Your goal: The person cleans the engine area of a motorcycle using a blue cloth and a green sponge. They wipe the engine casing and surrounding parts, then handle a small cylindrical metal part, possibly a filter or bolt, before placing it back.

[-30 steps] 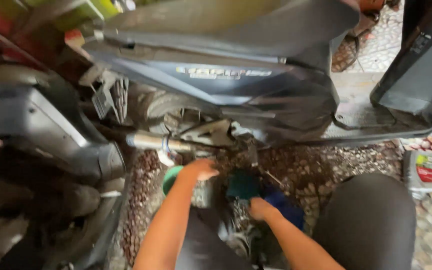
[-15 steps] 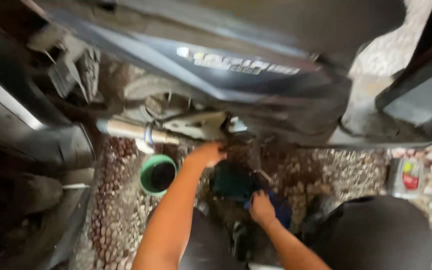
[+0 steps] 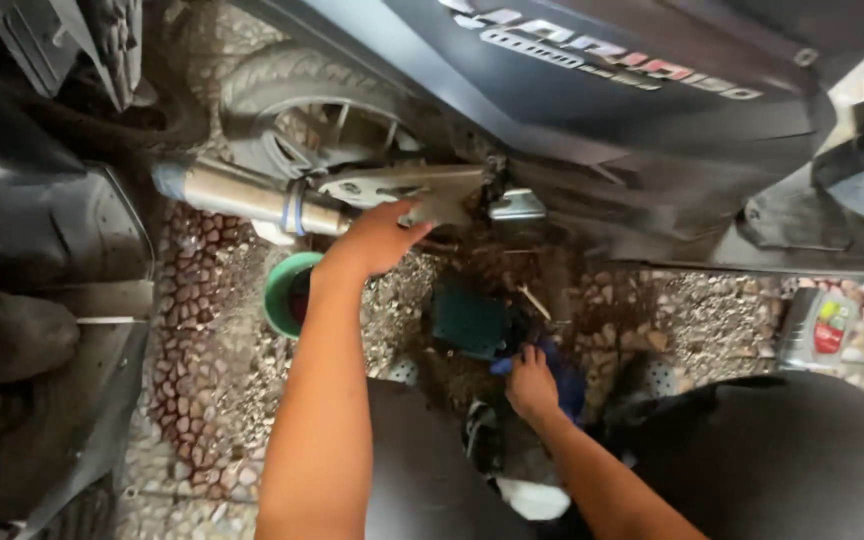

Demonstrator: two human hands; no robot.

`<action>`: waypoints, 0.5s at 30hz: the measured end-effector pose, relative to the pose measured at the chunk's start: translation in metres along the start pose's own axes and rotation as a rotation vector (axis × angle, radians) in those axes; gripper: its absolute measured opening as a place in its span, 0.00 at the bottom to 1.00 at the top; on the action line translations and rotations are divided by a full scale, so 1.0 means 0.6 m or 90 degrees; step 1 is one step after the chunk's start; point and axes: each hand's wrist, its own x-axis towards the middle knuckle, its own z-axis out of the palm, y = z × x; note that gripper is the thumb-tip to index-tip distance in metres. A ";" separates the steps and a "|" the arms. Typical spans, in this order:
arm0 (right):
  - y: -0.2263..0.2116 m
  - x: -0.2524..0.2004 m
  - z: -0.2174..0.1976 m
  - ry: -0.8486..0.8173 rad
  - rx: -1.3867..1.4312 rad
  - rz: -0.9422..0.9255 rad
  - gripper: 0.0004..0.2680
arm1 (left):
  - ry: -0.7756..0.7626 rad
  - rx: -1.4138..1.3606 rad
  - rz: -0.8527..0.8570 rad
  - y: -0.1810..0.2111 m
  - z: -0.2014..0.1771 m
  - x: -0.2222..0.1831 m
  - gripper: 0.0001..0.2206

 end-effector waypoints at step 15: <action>-0.005 -0.021 0.040 -0.067 0.038 -0.061 0.12 | -0.014 -0.003 -0.094 -0.010 0.023 0.029 0.28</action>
